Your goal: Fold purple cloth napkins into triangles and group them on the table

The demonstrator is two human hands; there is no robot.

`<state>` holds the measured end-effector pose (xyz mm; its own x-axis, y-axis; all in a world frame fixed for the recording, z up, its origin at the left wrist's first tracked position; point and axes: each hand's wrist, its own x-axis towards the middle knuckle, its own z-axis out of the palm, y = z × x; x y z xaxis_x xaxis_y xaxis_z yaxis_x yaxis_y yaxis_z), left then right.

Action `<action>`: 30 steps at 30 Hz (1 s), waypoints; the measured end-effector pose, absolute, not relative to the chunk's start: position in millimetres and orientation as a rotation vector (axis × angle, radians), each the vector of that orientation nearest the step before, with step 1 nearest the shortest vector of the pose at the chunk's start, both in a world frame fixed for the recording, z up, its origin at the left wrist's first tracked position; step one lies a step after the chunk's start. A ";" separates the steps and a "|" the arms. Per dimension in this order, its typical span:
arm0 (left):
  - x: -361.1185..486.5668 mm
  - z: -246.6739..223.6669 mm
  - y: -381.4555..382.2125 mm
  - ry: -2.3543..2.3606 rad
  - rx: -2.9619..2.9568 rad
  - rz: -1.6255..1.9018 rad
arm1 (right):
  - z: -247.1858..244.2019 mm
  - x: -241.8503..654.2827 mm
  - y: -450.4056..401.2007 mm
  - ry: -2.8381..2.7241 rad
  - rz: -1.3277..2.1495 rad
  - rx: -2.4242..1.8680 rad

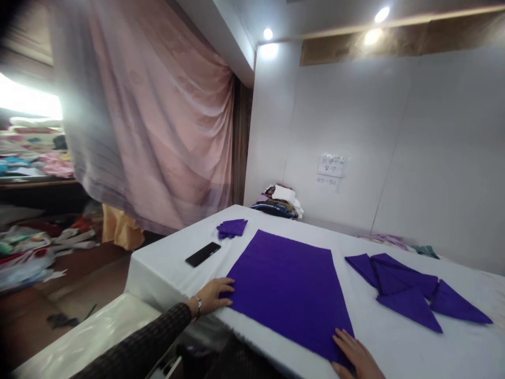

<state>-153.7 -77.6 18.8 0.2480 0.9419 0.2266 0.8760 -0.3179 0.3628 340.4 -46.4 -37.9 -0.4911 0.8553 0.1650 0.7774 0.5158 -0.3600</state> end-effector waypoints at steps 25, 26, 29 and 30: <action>-154.8 18.6 -85.6 1.595 2.376 0.641 | 8.5 349.6 -74.5 -2.083 0.730 -1.428; -154.1 19.4 -85.0 1.594 2.371 0.653 | 9.8 351.0 -75.4 -2.086 0.726 -1.443; -152.0 30.5 -89.0 1.574 2.305 0.689 | 17.0 356.5 -81.6 -2.092 0.751 -1.485; -151.4 37.6 -92.2 1.568 2.262 0.698 | 20.9 359.2 -84.8 -2.087 0.799 -1.490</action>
<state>-151.4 -92.2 37.6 0.2858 0.9330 0.2185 0.7865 -0.3587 0.5027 359.2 -84.8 20.9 -0.3137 0.9491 0.0292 0.6871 0.2481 -0.6829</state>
